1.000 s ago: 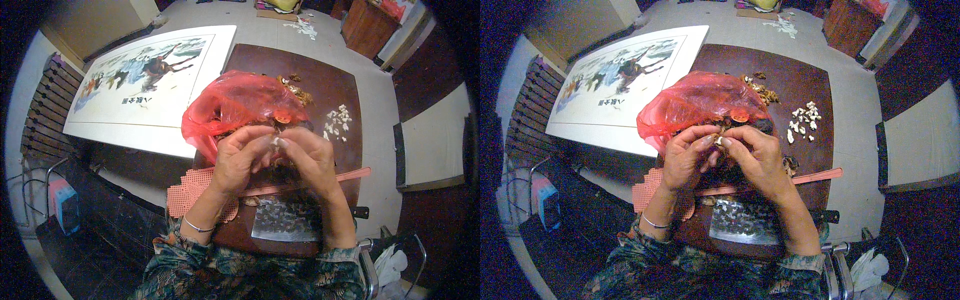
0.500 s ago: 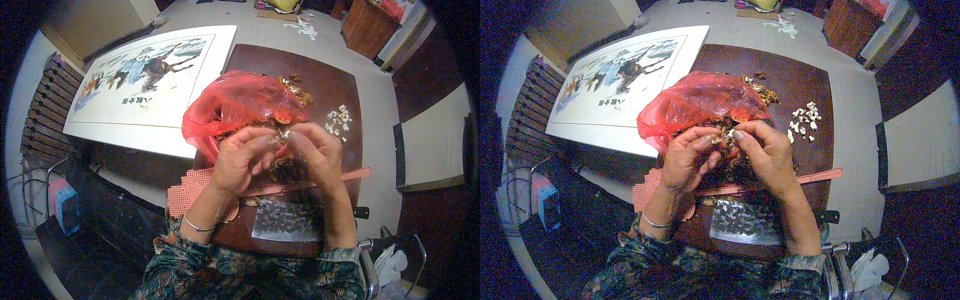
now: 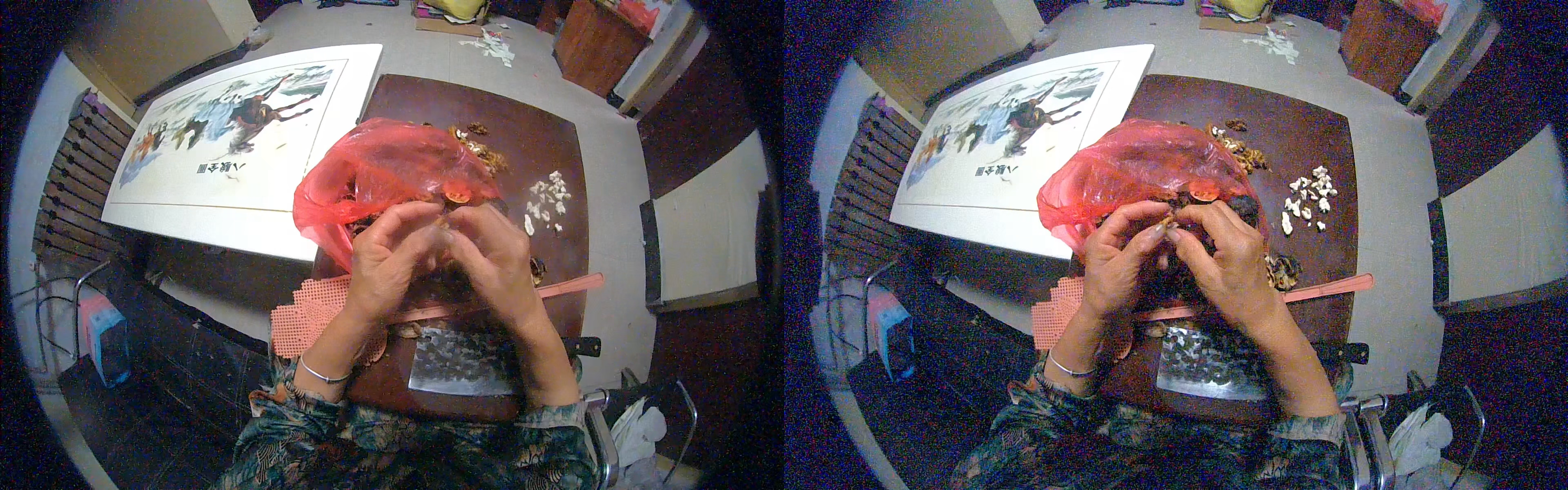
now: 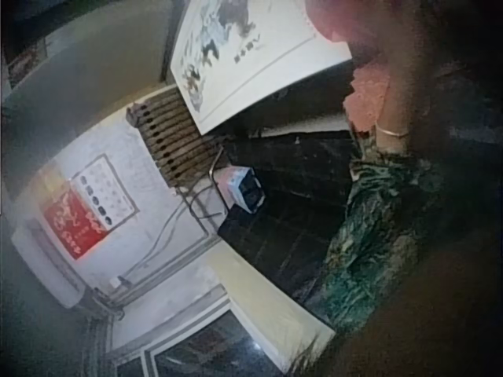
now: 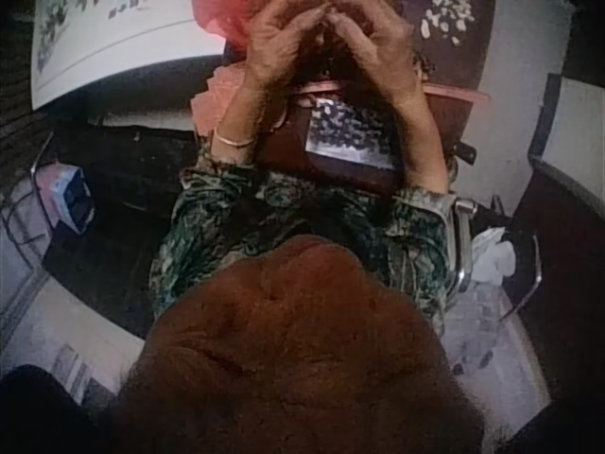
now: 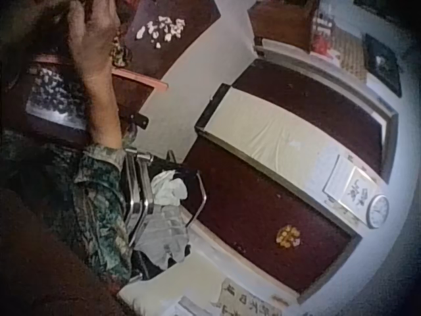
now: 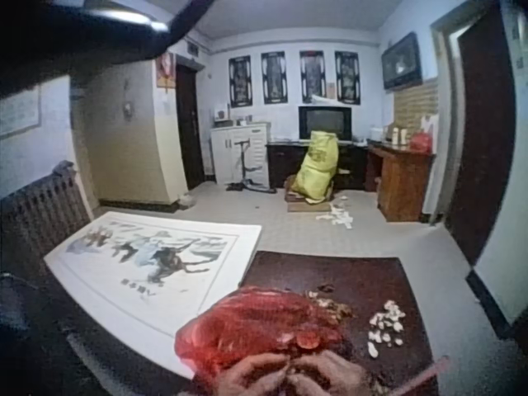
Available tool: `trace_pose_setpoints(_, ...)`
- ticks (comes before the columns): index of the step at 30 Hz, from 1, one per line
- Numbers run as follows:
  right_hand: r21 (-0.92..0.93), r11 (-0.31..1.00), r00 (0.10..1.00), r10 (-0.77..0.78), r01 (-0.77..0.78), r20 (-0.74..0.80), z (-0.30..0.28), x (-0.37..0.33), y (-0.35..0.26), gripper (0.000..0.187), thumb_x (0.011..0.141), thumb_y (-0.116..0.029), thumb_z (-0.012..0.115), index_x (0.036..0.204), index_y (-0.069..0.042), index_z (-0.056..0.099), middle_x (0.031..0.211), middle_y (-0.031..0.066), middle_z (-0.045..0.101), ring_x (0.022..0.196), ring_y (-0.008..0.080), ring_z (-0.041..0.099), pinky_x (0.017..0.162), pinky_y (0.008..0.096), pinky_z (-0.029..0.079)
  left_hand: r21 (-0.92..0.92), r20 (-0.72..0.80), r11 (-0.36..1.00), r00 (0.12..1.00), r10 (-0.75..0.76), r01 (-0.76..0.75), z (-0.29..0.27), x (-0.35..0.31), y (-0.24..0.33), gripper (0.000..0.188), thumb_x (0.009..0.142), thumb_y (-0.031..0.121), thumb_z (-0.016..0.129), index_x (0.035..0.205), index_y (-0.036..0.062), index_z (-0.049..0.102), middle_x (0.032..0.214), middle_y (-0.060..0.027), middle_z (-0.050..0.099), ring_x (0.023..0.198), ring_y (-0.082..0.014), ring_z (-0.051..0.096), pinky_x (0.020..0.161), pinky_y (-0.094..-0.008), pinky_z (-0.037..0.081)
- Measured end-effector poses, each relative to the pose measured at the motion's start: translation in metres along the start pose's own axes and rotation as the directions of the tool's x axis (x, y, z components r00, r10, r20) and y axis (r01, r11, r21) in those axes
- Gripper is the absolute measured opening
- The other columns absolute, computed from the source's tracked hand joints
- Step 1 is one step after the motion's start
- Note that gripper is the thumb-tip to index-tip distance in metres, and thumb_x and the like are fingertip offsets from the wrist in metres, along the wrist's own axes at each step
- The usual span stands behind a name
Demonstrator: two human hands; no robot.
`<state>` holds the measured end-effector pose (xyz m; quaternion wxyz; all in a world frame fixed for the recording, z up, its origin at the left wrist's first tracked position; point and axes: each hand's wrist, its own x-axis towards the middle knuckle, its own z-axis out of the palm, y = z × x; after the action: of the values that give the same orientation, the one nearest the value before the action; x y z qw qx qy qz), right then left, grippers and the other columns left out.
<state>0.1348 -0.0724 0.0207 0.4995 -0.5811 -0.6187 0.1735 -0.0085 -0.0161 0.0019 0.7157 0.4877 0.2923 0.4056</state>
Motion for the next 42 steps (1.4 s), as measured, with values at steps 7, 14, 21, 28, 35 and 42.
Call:
trace_pose_setpoints(7,-0.027,0.995,0.996,-0.093,0.093,-0.008,0.001,-0.003,0.001,0.009,0.080,-0.004,0.060,0.086,0.002,0.057,0.079,0.0157,0.059,0.071,0.0292,0.061,0.063,0.0373,0.049,0.033,-0.003,0.999,1.000,0.015,-0.015,0.004,-0.001,0.002,0.025,0.088,0.010,0.061,0.109,-0.0012,0.059,0.090,-0.0028,0.063,0.072,-0.0058,0.055,0.063,-0.0193,0.046)
trace_pose_setpoints(14,0.031,0.998,0.998,0.050,-0.049,-0.034,-0.001,-0.003,0.000,0.011,0.080,-0.007,0.061,0.085,0.002,0.057,0.077,0.0161,0.061,0.068,0.0270,0.062,0.060,0.0358,0.048,0.060,0.052,0.996,0.997,0.064,-0.067,0.000,0.001,-0.002,0.021,0.089,0.010,0.060,0.106,-0.0009,0.060,0.077,-0.0013,0.060,0.064,-0.0050,0.052,0.056,-0.0180,0.043)
trace_pose_setpoints(21,0.089,0.993,0.995,0.081,-0.076,-0.054,0.001,-0.004,0.008,0.010,0.082,-0.008,0.061,0.084,0.001,0.057,0.075,0.0140,0.061,0.064,0.0232,0.060,0.058,0.0341,0.047,-0.130,0.044,0.984,0.992,-0.120,0.125,-0.002,0.002,0.001,0.019,0.090,0.012,0.056,0.103,-0.0011,0.058,0.073,-0.0037,0.059,0.054,-0.0052,0.048,0.044,-0.0164,0.033)
trace_pose_setpoints(28,0.090,0.984,0.977,0.167,-0.156,-0.131,-0.006,-0.001,0.003,0.010,0.083,-0.009,0.061,0.085,0.001,0.058,0.075,0.0115,0.062,0.065,0.0191,0.060,0.058,0.0324,0.047,-0.298,0.119,0.938,0.982,-0.148,0.177,-0.008,0.004,-0.003,0.021,0.093,0.014,0.051,0.108,0.0001,0.053,0.082,-0.0080,0.062,0.057,-0.0094,0.054,0.040,-0.0159,0.039)
trace_pose_setpoints(35,0.016,1.000,0.988,0.008,-0.005,-0.154,-0.004,0.000,0.008,0.009,0.083,-0.008,0.060,0.088,0.000,0.060,0.077,0.0126,0.062,0.068,0.0215,0.063,0.061,0.0323,0.048,-0.389,0.165,0.907,0.981,-0.102,0.160,-0.009,0.005,-0.006,0.023,0.094,0.013,0.049,0.114,0.0013,0.049,0.084,-0.0099,0.061,0.057,-0.0111,0.054,0.041,-0.0162,0.040)
trace_pose_setpoints(42,0.054,0.997,0.995,0.066,-0.062,-0.073,-0.005,-0.001,0.000,0.007,0.081,-0.006,0.064,0.084,0.000,0.062,0.078,0.0127,0.062,0.069,0.0221,0.062,0.062,0.0320,0.048,-0.300,0.121,0.939,0.983,-0.138,0.169,-0.006,0.003,0.003,0.022,0.092,0.011,0.051,0.111,0.0005,0.051,0.084,-0.0095,0.061,0.055,-0.0106,0.053,0.041,-0.0169,0.039)
